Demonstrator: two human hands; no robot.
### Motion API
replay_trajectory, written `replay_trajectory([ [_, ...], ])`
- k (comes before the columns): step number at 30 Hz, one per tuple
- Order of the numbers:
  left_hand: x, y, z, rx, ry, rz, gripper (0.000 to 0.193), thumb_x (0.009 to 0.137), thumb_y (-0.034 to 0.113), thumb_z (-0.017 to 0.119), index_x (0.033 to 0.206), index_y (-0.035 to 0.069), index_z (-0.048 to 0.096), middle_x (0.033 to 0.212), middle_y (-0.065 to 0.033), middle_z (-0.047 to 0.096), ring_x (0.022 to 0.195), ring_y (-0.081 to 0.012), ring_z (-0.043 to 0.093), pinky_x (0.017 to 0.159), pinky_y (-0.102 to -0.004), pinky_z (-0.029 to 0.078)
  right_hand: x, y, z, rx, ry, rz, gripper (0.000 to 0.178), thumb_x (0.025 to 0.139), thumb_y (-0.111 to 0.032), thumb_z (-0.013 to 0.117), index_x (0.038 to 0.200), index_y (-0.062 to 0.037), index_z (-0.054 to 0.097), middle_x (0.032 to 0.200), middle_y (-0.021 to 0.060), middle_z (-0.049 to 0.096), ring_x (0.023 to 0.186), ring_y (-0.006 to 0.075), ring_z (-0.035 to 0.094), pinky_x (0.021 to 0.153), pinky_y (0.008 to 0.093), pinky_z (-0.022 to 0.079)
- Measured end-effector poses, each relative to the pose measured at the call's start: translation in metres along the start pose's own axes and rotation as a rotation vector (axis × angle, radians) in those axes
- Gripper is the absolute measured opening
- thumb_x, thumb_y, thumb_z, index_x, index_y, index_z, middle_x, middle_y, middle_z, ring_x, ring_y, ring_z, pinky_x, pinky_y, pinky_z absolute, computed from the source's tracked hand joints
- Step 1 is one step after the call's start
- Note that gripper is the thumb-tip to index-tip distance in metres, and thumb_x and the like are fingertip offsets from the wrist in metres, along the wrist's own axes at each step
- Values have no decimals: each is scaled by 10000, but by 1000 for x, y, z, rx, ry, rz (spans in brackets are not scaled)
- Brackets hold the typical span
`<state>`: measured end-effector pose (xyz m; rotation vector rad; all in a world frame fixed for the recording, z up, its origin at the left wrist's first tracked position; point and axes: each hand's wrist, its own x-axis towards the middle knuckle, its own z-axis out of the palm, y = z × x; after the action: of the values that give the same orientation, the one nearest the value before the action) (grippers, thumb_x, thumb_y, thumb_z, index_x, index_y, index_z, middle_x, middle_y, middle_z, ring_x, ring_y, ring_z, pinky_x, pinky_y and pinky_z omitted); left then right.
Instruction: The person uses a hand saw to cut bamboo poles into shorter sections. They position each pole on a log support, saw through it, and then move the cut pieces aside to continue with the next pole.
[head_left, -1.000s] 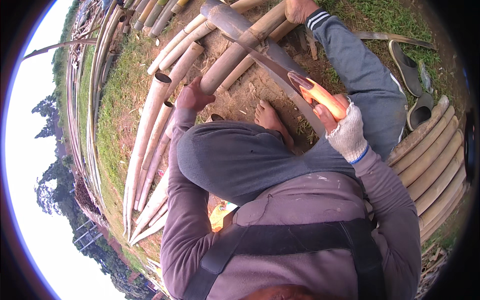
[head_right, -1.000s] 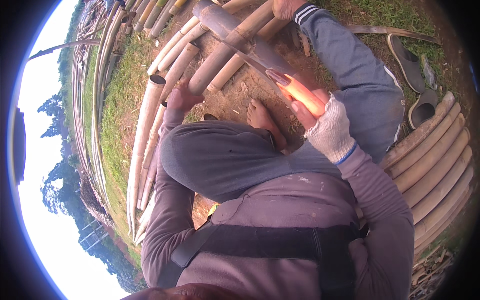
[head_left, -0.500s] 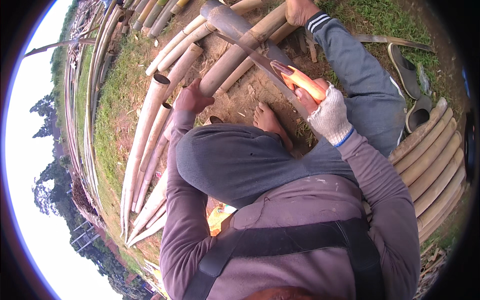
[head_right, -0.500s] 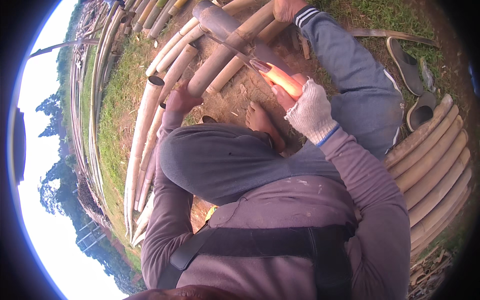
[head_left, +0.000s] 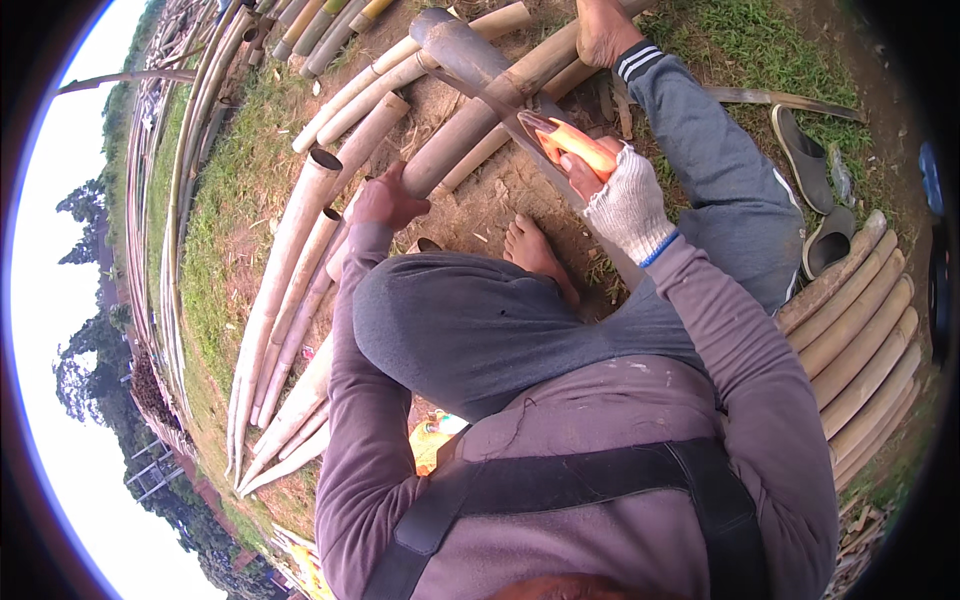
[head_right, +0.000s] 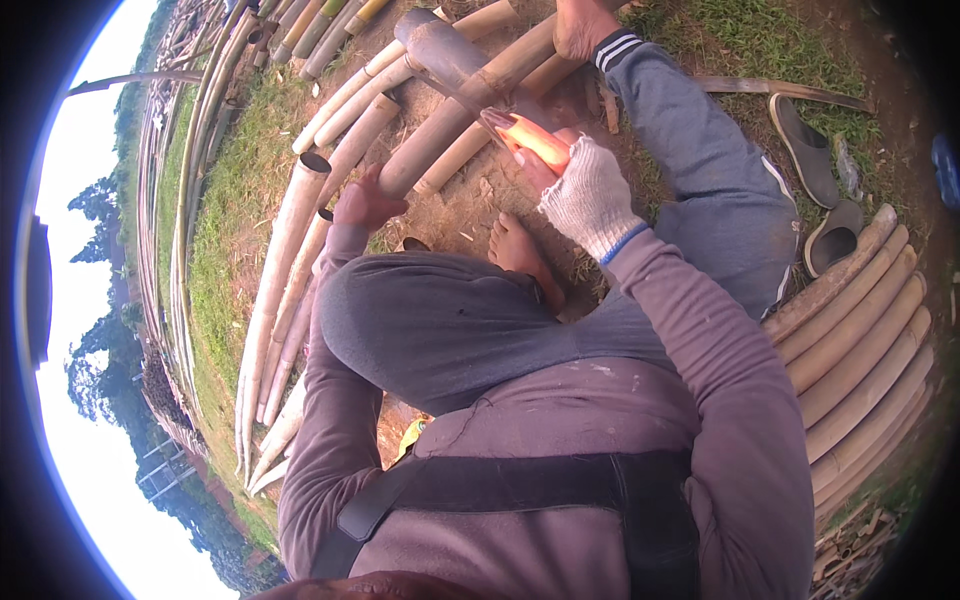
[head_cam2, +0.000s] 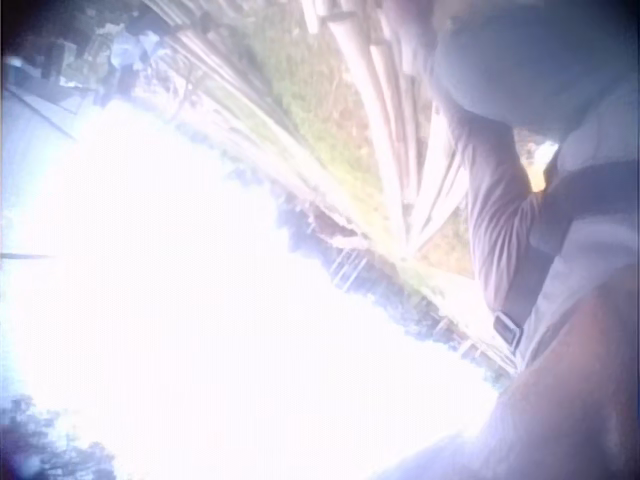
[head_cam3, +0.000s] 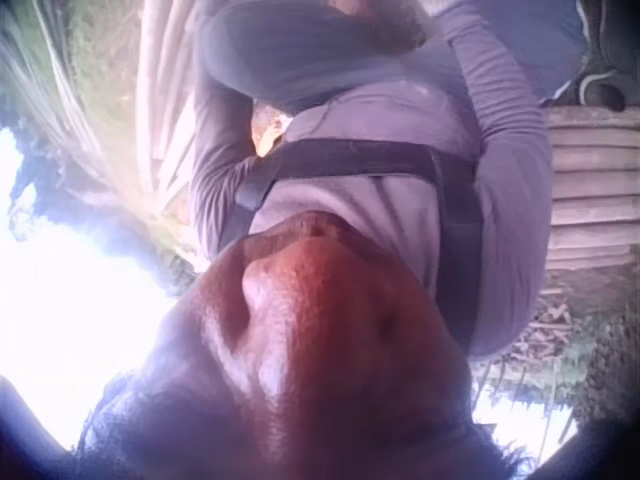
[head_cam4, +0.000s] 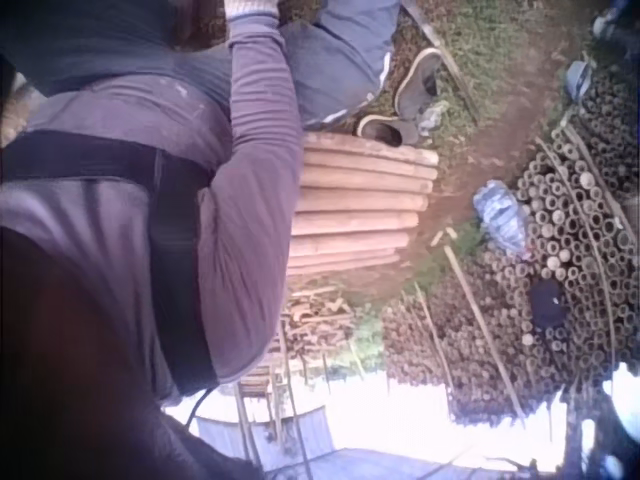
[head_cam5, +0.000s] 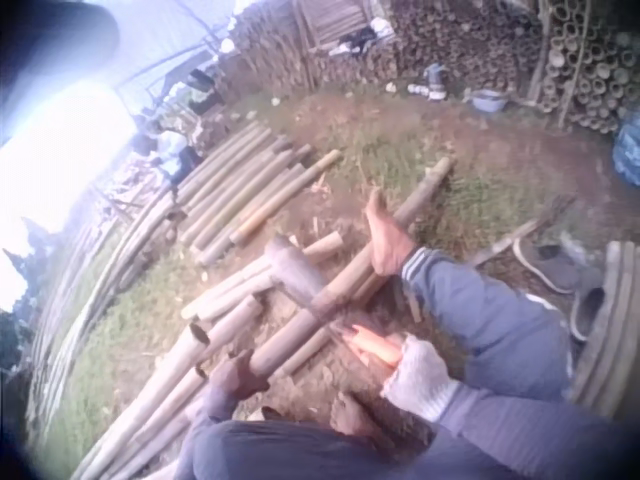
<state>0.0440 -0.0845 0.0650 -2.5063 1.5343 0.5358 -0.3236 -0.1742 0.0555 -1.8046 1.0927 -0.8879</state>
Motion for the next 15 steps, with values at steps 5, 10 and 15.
replay_trajectory([
  [5,-17,5,2,7,-30,-30,813,709,365,862,1427,79,612,1114,-267,776,1060,-429,758,937,-505,603,-85,-14,-84,73,-98,47,254,1003,-207,775,1106,22,733,861,142,715,741,240,708,677,378,535],
  [10,-7,13,1,6,-46,-19,817,708,368,861,1433,87,609,1128,-256,776,1089,-432,752,954,-510,601,13,9,16,-69,17,12,396,986,-389,773,1036,1,727,808,220,726,759,399,744,671,462,570],
  [15,-7,12,-4,70,-49,-28,877,685,391,848,1478,116,596,1148,-248,773,1094,-414,752,959,-500,595,35,0,31,-29,8,51,493,968,-486,761,1032,2,729,843,263,741,814,459,749,674,483,578],
])
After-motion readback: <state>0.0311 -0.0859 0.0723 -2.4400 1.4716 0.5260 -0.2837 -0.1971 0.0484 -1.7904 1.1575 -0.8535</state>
